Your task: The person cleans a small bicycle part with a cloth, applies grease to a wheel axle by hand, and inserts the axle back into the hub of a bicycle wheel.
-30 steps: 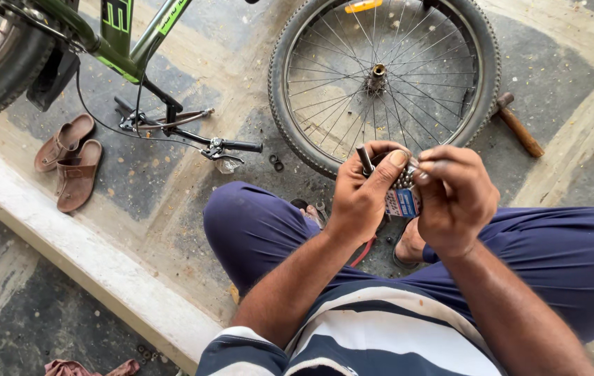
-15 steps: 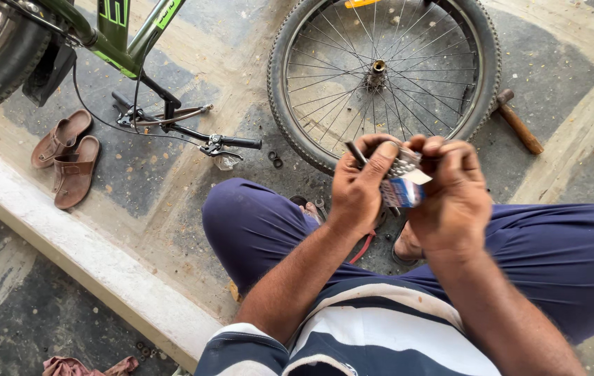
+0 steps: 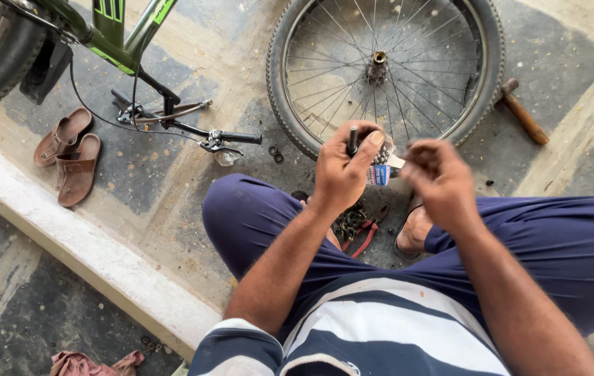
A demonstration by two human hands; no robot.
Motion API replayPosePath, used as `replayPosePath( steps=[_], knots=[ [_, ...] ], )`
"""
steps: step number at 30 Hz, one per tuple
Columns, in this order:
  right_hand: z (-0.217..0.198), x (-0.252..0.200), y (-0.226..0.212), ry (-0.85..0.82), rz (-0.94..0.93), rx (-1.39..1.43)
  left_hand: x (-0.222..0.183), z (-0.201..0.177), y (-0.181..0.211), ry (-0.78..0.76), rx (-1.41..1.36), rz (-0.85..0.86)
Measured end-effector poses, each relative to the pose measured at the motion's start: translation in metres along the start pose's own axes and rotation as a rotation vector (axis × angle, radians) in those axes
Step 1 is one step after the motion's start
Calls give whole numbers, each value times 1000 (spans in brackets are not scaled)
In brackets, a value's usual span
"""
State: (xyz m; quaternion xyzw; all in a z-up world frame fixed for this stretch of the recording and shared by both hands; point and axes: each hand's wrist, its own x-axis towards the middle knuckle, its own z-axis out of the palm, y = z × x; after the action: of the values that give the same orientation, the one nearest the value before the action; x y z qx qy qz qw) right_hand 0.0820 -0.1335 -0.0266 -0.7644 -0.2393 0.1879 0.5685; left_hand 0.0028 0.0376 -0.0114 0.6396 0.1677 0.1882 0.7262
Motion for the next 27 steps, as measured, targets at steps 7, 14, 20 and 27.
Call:
replayPosePath(
  steps=[7, 14, 20, 27],
  knots=[
    [26, 20, 16, 9, 250, 858, 13, 8, 9, 34, 478, 308],
    [44, 29, 42, 126, 509, 1143, 30, 10, -17, -91, 813, 133],
    [70, 27, 80, 195, 542, 1208, 42, 16, -62, -102, 882, 51],
    [63, 38, 110, 398, 418, 1170, 35, 15, -42, -79, 830, 189]
  ],
)
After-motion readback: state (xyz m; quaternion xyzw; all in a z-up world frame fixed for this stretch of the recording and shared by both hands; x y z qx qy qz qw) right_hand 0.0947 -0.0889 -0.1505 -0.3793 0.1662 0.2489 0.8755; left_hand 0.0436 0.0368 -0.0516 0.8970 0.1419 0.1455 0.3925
